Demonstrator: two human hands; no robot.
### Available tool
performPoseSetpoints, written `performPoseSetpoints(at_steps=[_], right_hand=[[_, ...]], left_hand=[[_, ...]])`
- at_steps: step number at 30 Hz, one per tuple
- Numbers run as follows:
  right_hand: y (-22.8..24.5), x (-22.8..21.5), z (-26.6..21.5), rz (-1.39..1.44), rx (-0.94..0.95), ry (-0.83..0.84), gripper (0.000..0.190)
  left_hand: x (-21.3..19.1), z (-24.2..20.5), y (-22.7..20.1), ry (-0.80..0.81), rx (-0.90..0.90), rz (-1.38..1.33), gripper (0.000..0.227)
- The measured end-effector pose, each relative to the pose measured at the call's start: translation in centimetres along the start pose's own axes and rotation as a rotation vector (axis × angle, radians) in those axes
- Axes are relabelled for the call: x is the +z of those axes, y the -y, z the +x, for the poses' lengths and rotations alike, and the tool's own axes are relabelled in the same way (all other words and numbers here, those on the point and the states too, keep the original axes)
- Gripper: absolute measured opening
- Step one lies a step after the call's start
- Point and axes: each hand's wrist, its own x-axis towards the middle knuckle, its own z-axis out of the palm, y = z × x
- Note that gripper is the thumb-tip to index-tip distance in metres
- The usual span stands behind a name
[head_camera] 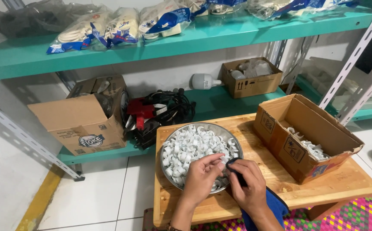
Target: The person sits on the floor and assembles small white plastic electrical components by inserting a black piece into each one. They pick each component from a metal bowl, attach the black piece, and place the finished item into a cardboard box.
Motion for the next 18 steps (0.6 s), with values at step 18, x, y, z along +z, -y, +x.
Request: performPoseSetpoints(at_steps=[18], right_hand=[[0.7, -0.2, 0.5, -0.029, -0.012, 0.039, 0.017]], left_hand=[[0.2, -0.5, -1.5, -0.036, -0.059, -0.010, 0.032]])
